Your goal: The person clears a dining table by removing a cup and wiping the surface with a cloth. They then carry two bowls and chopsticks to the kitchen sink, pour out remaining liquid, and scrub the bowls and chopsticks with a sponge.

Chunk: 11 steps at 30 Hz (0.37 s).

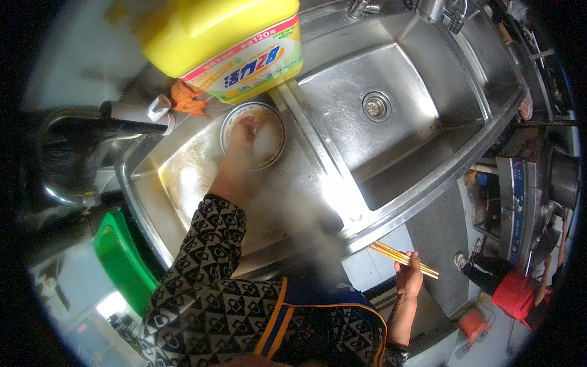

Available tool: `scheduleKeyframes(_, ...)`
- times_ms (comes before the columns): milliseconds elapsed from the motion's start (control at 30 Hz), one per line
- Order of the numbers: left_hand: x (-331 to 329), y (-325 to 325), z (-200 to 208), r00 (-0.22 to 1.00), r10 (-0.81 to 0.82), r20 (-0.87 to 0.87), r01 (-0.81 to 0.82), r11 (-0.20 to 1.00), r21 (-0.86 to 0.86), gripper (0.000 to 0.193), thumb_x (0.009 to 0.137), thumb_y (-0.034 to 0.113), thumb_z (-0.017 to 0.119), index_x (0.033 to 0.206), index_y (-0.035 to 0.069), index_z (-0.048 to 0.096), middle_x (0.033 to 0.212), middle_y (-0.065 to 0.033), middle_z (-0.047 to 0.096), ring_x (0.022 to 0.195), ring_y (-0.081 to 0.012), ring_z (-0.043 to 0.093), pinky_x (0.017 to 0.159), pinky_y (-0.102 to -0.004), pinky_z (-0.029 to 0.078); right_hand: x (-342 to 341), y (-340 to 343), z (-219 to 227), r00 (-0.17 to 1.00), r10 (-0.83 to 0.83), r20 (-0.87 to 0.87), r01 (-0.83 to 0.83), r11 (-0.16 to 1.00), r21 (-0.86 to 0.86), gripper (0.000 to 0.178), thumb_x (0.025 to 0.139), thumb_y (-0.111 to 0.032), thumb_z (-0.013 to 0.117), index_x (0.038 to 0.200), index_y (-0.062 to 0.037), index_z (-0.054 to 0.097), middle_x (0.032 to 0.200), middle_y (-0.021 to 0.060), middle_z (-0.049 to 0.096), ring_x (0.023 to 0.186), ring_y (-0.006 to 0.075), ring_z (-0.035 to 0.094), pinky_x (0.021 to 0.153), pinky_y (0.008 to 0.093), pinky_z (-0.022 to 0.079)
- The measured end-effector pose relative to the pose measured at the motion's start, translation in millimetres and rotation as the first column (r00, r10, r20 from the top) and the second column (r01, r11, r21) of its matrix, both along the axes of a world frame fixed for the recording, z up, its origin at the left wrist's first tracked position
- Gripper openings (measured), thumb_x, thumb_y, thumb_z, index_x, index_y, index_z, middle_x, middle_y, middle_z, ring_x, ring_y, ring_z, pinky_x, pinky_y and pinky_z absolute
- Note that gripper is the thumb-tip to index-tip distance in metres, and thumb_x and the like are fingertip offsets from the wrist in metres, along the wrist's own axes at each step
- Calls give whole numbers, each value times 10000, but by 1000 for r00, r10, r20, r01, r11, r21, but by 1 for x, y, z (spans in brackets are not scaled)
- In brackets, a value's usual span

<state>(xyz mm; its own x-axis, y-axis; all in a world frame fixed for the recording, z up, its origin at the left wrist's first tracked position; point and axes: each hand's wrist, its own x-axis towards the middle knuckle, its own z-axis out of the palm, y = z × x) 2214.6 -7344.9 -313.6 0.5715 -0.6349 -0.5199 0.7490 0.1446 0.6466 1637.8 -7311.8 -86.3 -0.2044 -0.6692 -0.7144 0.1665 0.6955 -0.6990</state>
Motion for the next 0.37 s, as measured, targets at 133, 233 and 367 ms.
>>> scheduleKeyframes(133,-14,-7,-3,996,-29,87,3,959,285,144,817,90,553,954,104,593,815,-41,583,661,-171,547,556,-274,433,2,-1,-1,999,10,35,-10,1000,-17,234,880,-317,592,941,-91,578,862,0,589,759,128,586,585,258,496)
scheduleKeyframes(233,-22,-18,-14,985,-13,172,-24,976,216,115,802,109,572,914,106,598,768,-32,565,636,-171,527,537,-282,414,-1,-3,-5,996,43,73,-44,999,10,232,875,-317,600,937,-94,575,870,0,585,769,131,585,584,259,491)
scheduleKeyframes(367,-20,-35,-34,967,-23,255,-56,954,295,159,771,137,627,921,88,607,781,-42,574,646,-174,533,546,-293,425,-3,-1,-4,998,8,58,-7,1000,-7,236,864,-322,614,930,-98,573,873,5,587,784,140,586,587,274,500)
